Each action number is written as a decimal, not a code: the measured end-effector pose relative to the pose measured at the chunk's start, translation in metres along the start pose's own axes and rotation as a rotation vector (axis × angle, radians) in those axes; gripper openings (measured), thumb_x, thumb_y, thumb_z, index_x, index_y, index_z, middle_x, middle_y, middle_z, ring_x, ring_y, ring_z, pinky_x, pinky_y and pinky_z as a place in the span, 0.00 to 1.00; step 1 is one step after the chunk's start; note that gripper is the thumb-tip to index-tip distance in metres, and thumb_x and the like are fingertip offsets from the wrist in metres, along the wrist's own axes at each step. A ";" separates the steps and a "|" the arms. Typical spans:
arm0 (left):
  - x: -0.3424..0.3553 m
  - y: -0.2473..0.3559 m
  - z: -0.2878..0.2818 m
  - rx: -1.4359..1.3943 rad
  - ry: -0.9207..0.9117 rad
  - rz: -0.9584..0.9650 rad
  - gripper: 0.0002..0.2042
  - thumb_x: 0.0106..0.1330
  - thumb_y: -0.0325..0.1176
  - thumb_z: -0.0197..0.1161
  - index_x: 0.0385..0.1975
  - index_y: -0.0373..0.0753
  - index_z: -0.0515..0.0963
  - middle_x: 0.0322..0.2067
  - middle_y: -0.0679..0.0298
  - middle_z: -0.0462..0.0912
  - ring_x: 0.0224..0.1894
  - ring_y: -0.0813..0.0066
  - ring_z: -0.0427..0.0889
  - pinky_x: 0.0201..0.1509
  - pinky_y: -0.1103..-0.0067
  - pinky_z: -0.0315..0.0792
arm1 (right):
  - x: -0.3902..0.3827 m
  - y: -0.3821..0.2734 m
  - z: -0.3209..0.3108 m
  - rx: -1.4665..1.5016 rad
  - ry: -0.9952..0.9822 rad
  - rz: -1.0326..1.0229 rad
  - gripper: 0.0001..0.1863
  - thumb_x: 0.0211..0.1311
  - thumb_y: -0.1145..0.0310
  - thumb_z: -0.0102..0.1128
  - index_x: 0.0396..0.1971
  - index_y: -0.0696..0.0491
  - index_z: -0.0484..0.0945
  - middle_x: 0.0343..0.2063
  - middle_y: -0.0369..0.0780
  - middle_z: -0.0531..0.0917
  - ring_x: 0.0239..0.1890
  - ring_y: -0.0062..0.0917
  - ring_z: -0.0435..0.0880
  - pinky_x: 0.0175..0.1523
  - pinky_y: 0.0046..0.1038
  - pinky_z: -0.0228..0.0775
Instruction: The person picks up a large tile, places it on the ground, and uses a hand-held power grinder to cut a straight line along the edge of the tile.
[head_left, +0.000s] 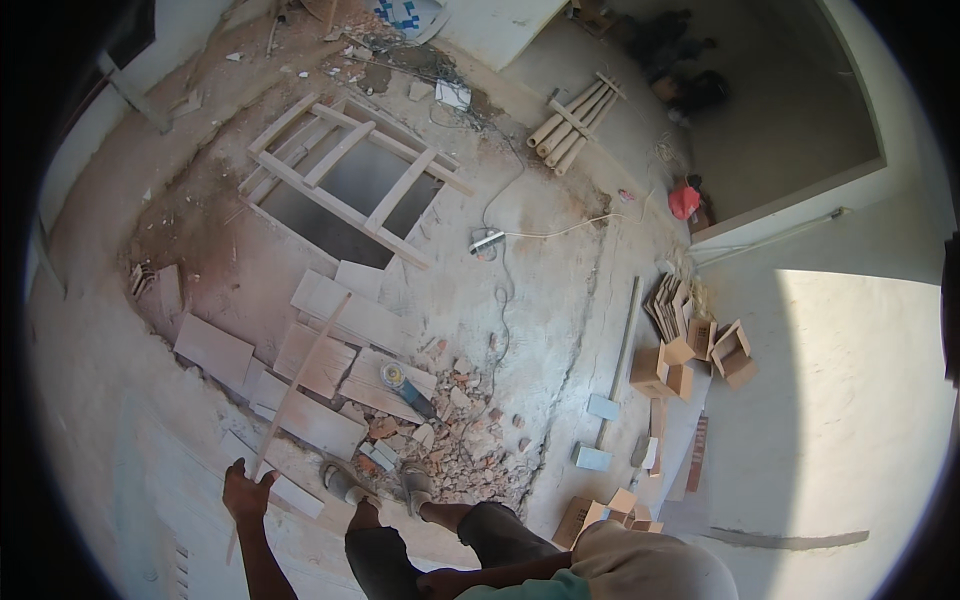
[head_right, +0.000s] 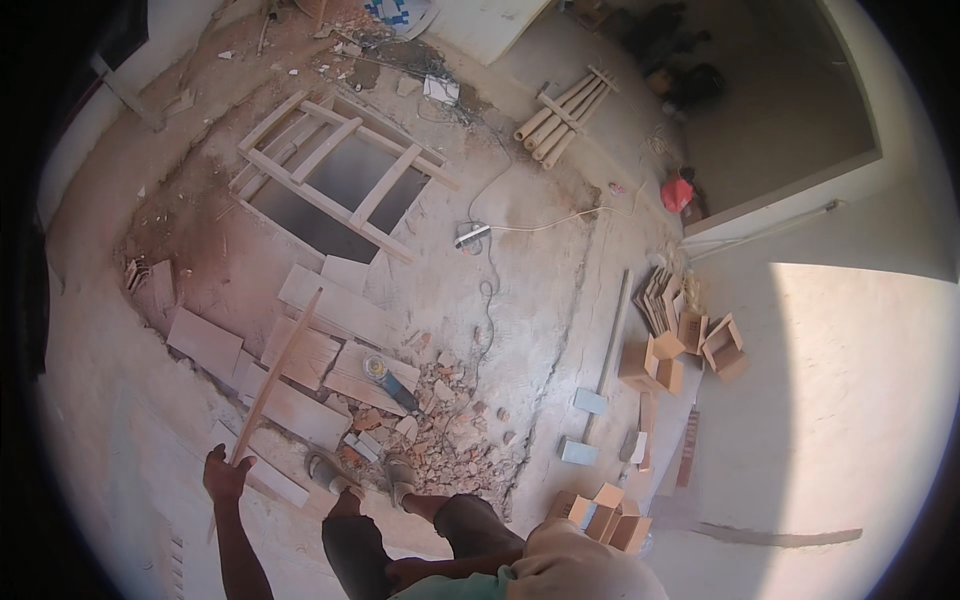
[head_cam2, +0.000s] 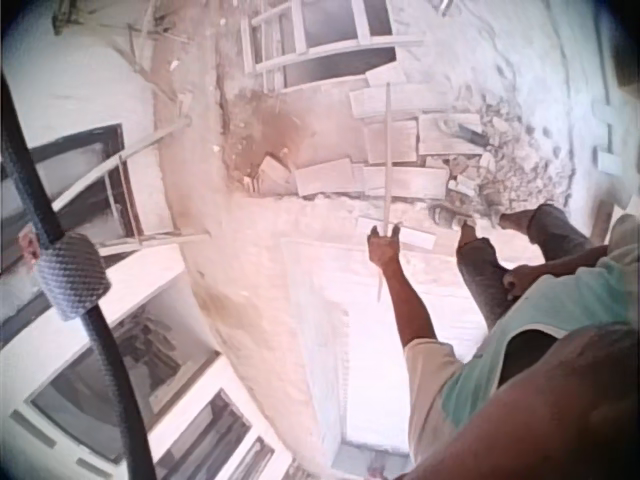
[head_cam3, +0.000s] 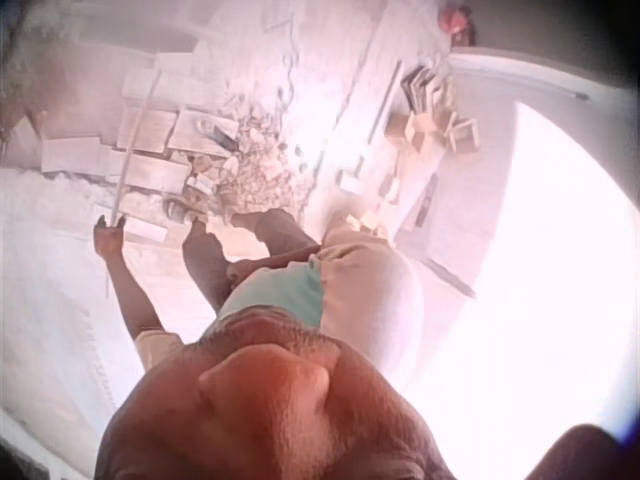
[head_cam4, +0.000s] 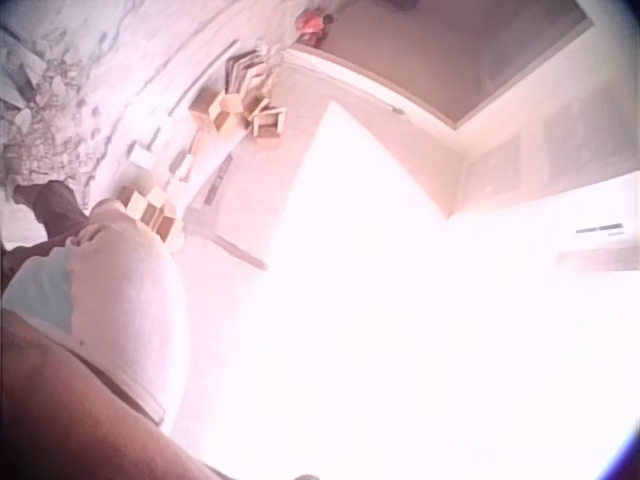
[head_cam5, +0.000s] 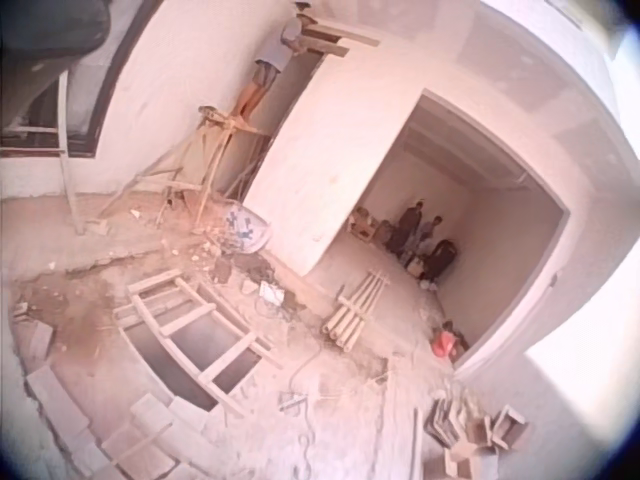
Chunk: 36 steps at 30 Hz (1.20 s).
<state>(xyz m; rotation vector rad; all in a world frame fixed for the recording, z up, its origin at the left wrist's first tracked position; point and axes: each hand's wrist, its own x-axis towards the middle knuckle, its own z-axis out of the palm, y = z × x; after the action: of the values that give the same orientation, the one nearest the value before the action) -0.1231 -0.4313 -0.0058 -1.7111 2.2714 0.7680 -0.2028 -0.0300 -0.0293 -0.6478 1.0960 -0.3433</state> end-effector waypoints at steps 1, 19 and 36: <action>0.003 0.004 -0.002 -0.006 -0.008 -0.003 0.38 0.39 0.46 0.77 0.50 0.30 0.72 0.44 0.48 0.77 0.47 0.50 0.78 0.49 0.64 0.73 | -0.004 -0.003 -0.005 0.014 0.005 0.005 0.22 0.55 0.49 0.62 0.30 0.56 0.80 0.30 0.42 0.82 0.36 0.33 0.81 0.42 0.33 0.70; 0.036 0.000 -0.039 0.104 -0.015 -0.045 0.35 0.49 0.54 0.70 0.52 0.35 0.73 0.47 0.50 0.79 0.48 0.56 0.80 0.50 0.67 0.74 | 0.018 -0.092 -0.054 0.037 -0.052 0.062 0.14 0.55 0.60 0.65 0.32 0.55 0.77 0.27 0.39 0.81 0.32 0.24 0.80 0.38 0.27 0.69; 0.049 -0.018 -0.011 0.043 0.265 0.013 0.31 0.50 0.44 0.69 0.53 0.33 0.72 0.39 0.51 0.82 0.38 0.64 0.82 0.47 0.71 0.73 | 0.166 0.219 -0.366 -0.457 1.107 0.406 0.33 0.51 0.47 0.64 0.50 0.57 0.70 0.41 0.51 0.81 0.46 0.43 0.80 0.50 0.40 0.69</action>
<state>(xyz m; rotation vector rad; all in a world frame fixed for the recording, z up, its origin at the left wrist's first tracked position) -0.1199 -0.4816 -0.0234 -1.8775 2.4487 0.5162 -0.4727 -0.0694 -0.3970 -0.6046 2.3701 -0.0668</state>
